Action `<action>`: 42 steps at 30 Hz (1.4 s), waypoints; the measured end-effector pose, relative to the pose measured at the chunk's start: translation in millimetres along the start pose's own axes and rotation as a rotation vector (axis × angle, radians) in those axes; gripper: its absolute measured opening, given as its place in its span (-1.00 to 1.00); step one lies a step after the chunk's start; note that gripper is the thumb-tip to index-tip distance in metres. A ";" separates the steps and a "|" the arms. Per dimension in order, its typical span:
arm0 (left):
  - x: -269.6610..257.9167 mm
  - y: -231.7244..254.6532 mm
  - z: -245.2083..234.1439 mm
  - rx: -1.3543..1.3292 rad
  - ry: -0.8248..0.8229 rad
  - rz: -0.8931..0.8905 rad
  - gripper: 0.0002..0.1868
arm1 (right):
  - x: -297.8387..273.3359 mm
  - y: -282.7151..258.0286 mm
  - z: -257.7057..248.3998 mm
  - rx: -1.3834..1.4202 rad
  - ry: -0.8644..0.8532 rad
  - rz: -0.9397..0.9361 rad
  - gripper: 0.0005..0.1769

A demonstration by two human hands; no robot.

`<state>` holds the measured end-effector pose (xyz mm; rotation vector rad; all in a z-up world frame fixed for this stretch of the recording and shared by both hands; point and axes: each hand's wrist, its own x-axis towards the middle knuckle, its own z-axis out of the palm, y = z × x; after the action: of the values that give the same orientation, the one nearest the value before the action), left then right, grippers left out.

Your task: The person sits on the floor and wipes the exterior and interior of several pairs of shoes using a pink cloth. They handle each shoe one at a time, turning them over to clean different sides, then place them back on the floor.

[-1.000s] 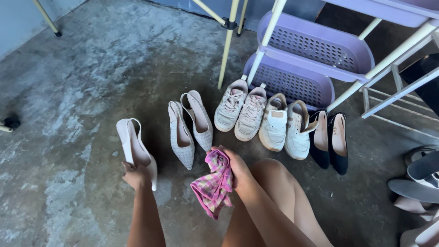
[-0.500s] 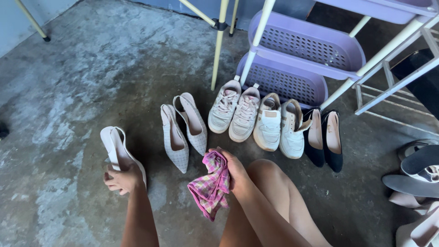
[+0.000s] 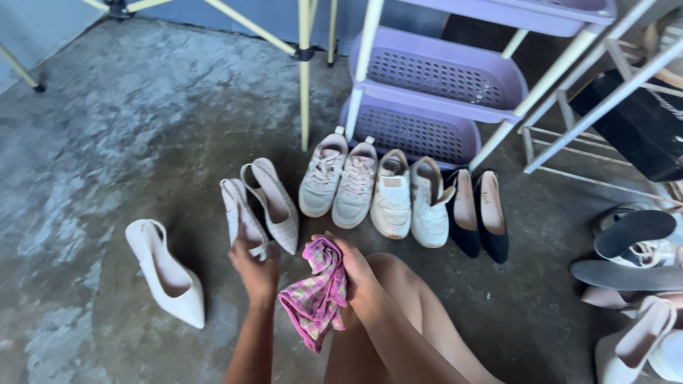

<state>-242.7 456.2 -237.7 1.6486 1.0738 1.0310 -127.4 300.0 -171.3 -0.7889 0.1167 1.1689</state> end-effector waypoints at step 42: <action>-570.8 184.6 506.8 0.335 -1.632 0.294 -0.25 | -513.5 -274.0 -454.8 0.714 0.375 -1.311 -0.50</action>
<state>111.5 -242.7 -289.9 2.1306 -0.1436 -0.5205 32.3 -419.8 -127.3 -0.2780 0.2543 -0.2901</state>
